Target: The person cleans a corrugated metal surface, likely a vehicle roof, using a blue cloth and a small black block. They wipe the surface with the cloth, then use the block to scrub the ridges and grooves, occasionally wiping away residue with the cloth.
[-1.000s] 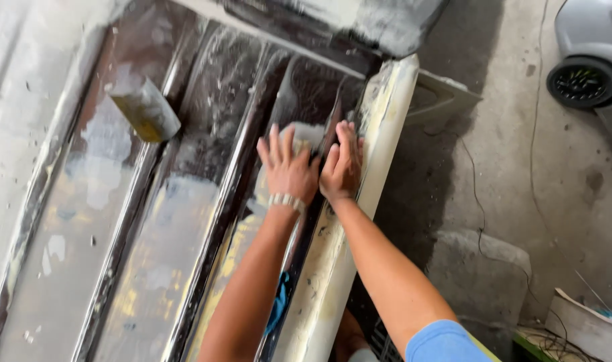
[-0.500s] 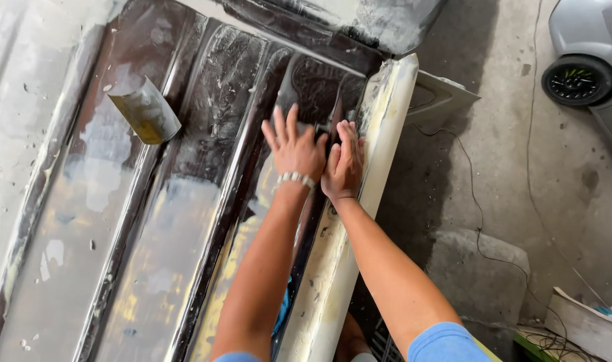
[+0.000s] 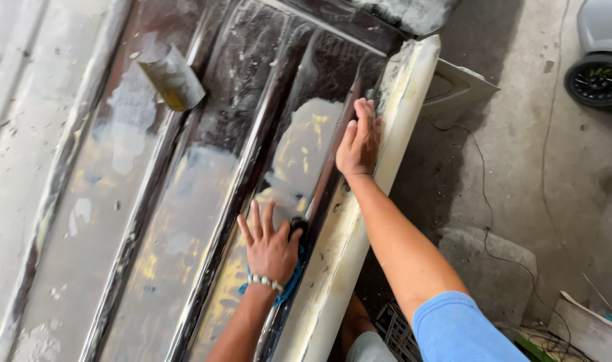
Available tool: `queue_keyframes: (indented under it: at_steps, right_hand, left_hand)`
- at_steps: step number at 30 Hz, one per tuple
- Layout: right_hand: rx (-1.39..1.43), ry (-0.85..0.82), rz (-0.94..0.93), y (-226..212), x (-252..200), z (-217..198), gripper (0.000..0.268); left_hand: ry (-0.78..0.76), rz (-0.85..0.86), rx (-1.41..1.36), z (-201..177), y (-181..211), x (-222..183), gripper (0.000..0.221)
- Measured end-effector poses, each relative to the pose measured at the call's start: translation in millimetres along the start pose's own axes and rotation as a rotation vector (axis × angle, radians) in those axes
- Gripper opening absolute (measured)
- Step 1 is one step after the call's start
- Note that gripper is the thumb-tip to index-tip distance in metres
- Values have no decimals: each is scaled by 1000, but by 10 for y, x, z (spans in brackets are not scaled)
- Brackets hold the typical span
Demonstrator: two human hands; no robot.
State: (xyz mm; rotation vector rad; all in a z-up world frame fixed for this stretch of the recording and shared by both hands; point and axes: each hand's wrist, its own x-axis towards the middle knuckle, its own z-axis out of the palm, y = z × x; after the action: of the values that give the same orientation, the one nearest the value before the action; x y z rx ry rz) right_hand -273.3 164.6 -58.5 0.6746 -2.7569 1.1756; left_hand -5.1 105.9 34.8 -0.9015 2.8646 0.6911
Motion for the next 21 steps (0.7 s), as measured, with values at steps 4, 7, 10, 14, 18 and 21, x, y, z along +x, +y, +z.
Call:
queue_keyframes:
  at_steps: [4,7,10,14,18,21]
  right_hand:
    - [-60,-10,-46,4,-67,19,42]
    - [-60,-36,-3,-91,-284,37,42]
    - [-66,-46,-73,-307,-642,-17,46]
    - [-7,-223,-60,-596,-904,-92,53]
    - [12,-139,44,-612,-929,-18,50]
    - [-14,-133,57,-590,-947,38,48]
  left_hand:
    - [8,-60,-2,49,-47,-160,30]
    - [80,-13,-50,111,101,174,26]
    - [141,10,-50,155,203,479,30]
    - [98,-43,-67,57,14,-149,29]
    - [58,-120,-31,156,-211,-792,29]
    - [96,-47,-95,103,-71,-411,27]
